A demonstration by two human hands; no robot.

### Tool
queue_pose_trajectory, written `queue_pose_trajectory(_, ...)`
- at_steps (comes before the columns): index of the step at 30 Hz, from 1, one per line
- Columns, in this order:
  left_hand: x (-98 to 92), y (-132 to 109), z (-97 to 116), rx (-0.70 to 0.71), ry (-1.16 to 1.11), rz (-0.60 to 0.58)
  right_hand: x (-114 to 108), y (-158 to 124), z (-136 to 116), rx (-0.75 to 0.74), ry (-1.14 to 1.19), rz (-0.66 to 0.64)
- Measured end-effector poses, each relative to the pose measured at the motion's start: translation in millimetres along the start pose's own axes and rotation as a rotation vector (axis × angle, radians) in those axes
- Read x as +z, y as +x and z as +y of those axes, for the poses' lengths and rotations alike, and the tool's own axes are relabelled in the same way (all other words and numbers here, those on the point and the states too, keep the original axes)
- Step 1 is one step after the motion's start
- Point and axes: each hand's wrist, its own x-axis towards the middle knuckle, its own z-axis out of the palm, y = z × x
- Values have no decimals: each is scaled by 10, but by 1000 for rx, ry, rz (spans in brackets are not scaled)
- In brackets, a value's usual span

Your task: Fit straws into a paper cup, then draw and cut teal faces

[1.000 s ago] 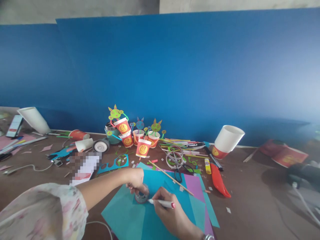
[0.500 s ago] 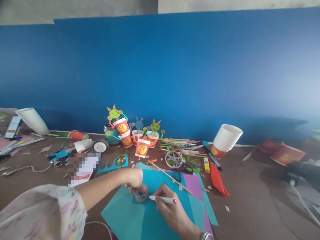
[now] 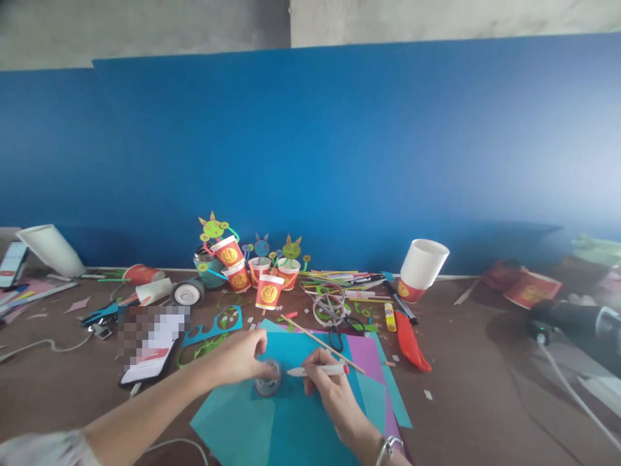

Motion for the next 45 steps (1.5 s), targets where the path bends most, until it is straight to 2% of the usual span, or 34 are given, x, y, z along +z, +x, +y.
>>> queue_pose_trajectory(3,186,-128,-62,166,22,87,-1,6,5,-5,3,5)
queue_pose_trajectory(6,297,-171,-130,198,-26,115,-6,6,11,-17,-18,1)
queue_pose_trajectory(9,277,-120,-206,191,-123,193,-14,5,13,-23,-9,-4)
queue_pose_trajectory(12,216,0,-291,166,-251,356,-23,8,9,-12,-7,-13)
queue_pose_trajectory(14,202,84,-337,148,-332,424,-27,9,2,3,-21,-33)
queue_pose_trajectory(18,261,157,-378,191,-381,401,-17,-22,-14,43,-54,-83)
queue_pose_trajectory(24,409,78,-422,252,-310,403,1,-91,-44,117,-62,-153)
queue_pose_trajectory(27,467,84,-443,235,-452,441,-18,-69,-76,104,-103,-196)
queue_pose_trajectory(30,512,114,-437,196,-728,472,-4,-19,-119,-18,-218,-280)
queue_pose_trajectory(32,532,124,-427,175,-858,468,44,21,-136,-171,-348,-327)
queue_pose_trajectory(36,555,114,-427,168,-902,441,154,145,-72,-475,-648,-401)
queue_pose_trajectory(38,565,112,-439,189,-879,437,168,223,4,-589,-749,-325)
queue_pose_trajectory(39,570,114,-446,194,-872,438,163,257,44,-636,-784,-221)
queue_pose_trajectory(40,575,118,-451,195,-870,445,154,283,78,-647,-815,-129)
queue_pose_trajectory(42,583,128,-456,191,-879,461,135,309,124,-651,-798,-104)
queue_pose_trajectory(45,591,141,-455,186,-909,476,123,318,134,-643,-741,-292)
